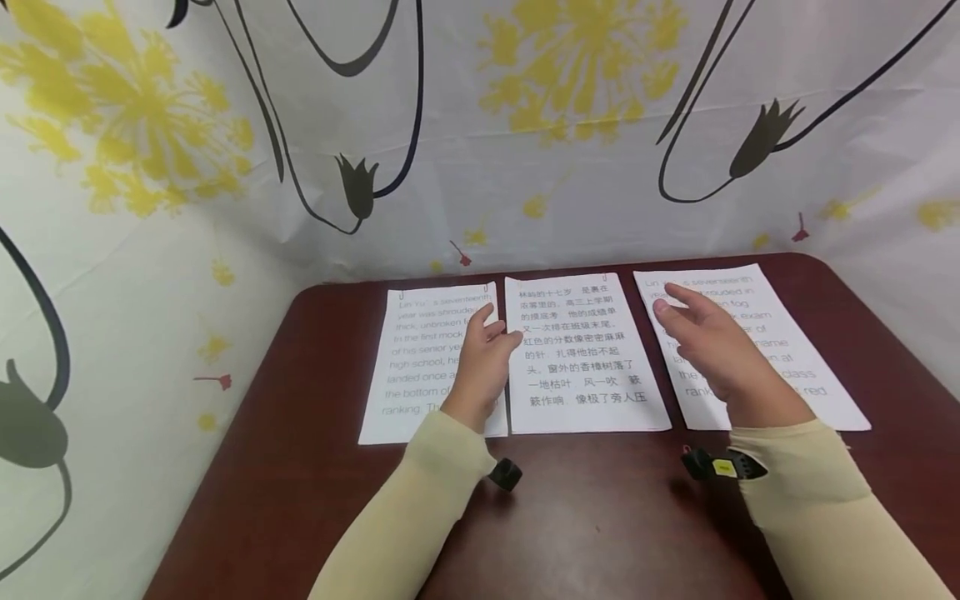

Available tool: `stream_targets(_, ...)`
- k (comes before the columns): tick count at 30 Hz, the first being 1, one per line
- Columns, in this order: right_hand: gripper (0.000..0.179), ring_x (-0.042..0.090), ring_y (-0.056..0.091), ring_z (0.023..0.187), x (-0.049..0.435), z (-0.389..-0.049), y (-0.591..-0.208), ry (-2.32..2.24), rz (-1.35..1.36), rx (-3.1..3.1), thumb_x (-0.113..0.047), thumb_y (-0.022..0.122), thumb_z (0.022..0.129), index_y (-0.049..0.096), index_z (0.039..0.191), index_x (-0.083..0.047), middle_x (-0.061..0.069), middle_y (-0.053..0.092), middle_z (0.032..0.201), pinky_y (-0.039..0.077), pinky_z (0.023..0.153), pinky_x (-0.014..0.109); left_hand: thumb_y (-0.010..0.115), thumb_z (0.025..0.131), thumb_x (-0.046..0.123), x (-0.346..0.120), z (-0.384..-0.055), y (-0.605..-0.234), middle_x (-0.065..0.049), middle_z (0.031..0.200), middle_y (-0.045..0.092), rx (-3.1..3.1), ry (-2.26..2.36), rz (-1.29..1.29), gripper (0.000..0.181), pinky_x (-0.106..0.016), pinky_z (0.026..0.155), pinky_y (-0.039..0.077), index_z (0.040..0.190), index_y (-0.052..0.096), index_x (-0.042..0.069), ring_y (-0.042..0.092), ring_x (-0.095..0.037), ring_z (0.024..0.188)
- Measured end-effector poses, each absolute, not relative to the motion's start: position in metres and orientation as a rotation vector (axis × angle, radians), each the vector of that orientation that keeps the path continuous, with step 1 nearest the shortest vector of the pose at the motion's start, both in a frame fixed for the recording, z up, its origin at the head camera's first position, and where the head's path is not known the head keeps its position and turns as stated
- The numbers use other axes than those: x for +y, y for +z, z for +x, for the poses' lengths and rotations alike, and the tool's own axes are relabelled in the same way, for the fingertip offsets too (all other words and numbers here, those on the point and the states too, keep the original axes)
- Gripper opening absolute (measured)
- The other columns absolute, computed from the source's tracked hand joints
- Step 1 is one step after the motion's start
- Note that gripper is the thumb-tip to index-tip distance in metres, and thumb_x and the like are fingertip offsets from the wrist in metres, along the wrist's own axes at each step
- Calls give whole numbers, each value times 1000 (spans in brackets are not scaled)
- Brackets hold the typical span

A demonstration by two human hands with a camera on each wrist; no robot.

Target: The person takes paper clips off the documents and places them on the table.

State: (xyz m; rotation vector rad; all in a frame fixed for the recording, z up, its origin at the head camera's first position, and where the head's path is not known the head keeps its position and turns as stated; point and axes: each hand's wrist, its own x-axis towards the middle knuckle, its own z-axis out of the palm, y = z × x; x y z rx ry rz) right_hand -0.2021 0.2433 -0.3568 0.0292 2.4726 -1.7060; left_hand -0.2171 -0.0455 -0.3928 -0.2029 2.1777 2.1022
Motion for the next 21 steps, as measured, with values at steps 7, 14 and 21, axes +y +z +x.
stream_targets(7,83,53,21,156,240,-201,-366,-1679,34,2426,-52,45,110,8,171,-10,32,21,170,23,120,75,61,102,24,-46,-217,-401,-11,162,45,2170,2048,-218,73,-49,122,38,167,29,26,48,-31,147)
stream_targets(14,81,62,27,150,234,-202,-376,-1635,39,2402,-50,39,111,6,170,-6,39,21,166,27,119,74,61,102,26,-45,-216,-402,-8,163,45,2139,2008,-215,72,-48,124,37,167,30,28,46,-30,149)
stream_targets(21,82,57,31,151,228,-206,-382,-1594,42,2397,-49,42,111,7,170,-4,38,27,165,27,119,74,62,102,30,-44,-215,-405,-11,164,43,2133,1979,-193,72,-51,124,35,166,30,27,45,-33,150)
